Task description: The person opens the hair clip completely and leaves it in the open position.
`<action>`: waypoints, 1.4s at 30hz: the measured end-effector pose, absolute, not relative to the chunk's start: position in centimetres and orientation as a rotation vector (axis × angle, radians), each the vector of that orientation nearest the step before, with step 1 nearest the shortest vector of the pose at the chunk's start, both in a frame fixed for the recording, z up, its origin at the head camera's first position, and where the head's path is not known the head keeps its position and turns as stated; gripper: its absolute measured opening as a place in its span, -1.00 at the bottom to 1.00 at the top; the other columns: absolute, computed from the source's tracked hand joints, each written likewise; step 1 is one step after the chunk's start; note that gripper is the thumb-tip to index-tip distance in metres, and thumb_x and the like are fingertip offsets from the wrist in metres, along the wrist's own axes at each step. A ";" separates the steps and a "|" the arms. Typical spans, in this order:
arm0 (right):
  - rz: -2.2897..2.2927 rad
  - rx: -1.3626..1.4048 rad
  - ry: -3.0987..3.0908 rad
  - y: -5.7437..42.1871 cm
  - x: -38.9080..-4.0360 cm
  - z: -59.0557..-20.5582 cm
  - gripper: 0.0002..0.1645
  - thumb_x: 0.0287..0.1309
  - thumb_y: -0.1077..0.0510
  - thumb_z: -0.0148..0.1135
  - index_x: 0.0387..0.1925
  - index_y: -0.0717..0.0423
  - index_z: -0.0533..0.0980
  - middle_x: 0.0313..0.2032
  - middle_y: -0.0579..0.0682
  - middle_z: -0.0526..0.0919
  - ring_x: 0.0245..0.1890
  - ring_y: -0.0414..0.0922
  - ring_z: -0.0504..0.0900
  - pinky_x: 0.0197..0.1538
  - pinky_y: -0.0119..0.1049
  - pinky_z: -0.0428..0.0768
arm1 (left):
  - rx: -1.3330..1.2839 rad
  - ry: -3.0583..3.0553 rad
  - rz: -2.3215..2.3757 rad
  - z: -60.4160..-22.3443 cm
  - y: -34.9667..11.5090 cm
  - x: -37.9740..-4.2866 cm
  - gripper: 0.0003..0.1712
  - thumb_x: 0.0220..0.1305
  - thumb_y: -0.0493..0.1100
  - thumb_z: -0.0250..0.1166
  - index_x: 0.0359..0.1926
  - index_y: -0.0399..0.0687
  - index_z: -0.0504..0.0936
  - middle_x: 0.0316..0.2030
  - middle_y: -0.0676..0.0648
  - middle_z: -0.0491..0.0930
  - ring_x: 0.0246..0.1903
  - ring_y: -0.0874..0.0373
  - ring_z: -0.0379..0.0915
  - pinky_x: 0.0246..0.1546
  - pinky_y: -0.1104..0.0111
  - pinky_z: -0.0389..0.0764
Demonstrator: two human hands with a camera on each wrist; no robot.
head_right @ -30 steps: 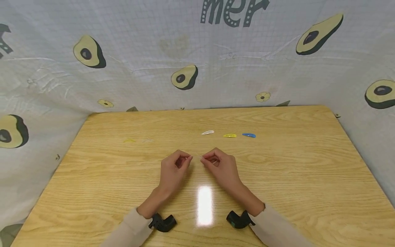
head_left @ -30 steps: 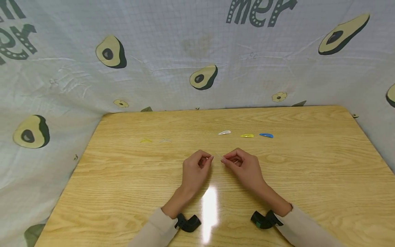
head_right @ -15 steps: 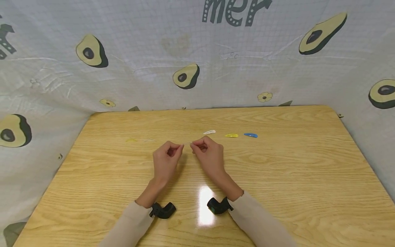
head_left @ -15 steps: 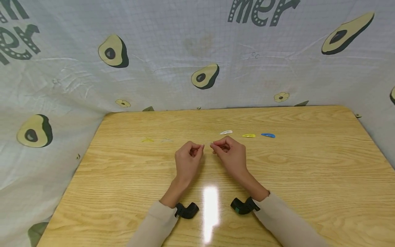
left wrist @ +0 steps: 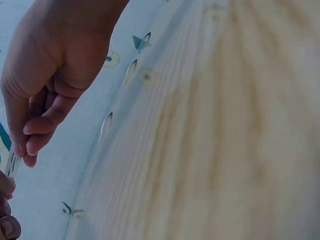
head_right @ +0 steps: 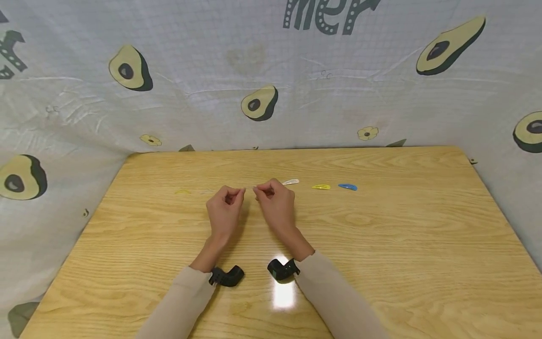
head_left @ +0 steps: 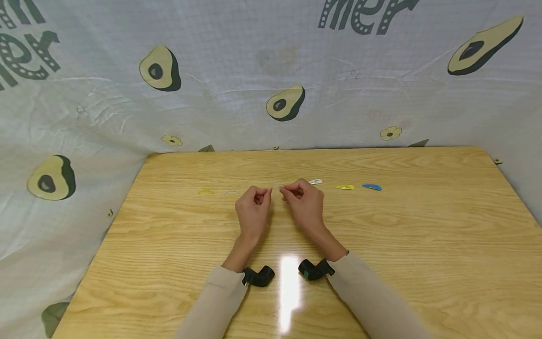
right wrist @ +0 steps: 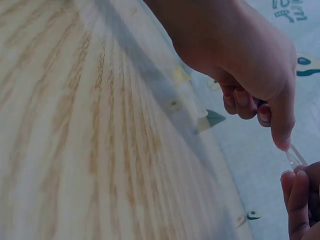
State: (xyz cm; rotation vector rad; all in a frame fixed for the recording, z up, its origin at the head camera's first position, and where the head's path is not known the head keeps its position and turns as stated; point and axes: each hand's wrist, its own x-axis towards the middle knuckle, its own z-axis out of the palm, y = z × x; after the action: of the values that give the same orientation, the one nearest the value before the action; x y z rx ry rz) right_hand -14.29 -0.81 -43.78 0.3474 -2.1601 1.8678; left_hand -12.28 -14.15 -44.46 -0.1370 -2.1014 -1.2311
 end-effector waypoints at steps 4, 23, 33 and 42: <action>1.827 0.299 -2.202 -1.8 -14.7 -44.2 -0.91 0.09 0.28 0.37 -0.40 0.26 0.62 -0.42 0.08 0.70 -0.50 -0.07 0.68 -0.39 -0.37 0.60 | -0.047 -2.088 -1.226 -44.7 -14.5 -12.8 -0.91 0.14 -0.39 0.36 -0.47 -0.37 0.65 -0.68 -0.10 0.50 -0.69 0.16 0.35 -0.64 0.55 0.33; 1.572 0.214 -2.387 -3.9 -16.4 -46.3 -0.90 0.07 0.15 0.42 -0.40 0.10 0.67 -0.50 -0.07 0.68 -0.52 -0.20 0.61 -0.42 -0.31 0.53 | 0.101 -2.275 -0.903 -46.5 -16.2 -13.9 -0.93 0.16 -0.32 0.37 -0.38 -0.29 0.71 -0.67 -0.08 0.51 -0.69 0.12 0.39 -0.64 0.29 0.41; 1.369 0.169 -2.607 -4.3 -16.7 -46.0 -0.89 0.11 0.00 0.38 -0.39 -0.07 0.68 -0.51 -0.22 0.66 -0.54 -0.29 0.56 -0.49 -0.30 0.46 | 0.230 -2.370 -0.943 -46.4 -16.4 -14.2 -0.92 0.19 -0.33 0.34 -0.38 -0.30 0.71 -0.65 -0.11 0.57 -0.67 0.10 0.45 -0.64 0.29 0.45; 1.309 0.167 -2.665 -4.5 -17.0 -45.9 -0.89 0.12 -0.01 0.38 -0.37 -0.10 0.70 -0.50 -0.24 0.66 -0.53 -0.30 0.57 -0.48 -0.29 0.48 | 0.294 -2.381 -0.932 -46.3 -16.4 -14.1 -0.93 0.17 -0.35 0.35 -0.38 -0.32 0.73 -0.52 -0.19 0.66 -0.54 0.04 0.60 -0.52 0.21 0.58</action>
State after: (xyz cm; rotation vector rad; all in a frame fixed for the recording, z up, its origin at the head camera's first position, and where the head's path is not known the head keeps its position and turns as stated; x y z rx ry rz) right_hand -17.00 -4.51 -45.86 0.1671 -2.6652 1.3086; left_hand -14.11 -16.39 -46.31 0.2936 -2.3810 -0.9316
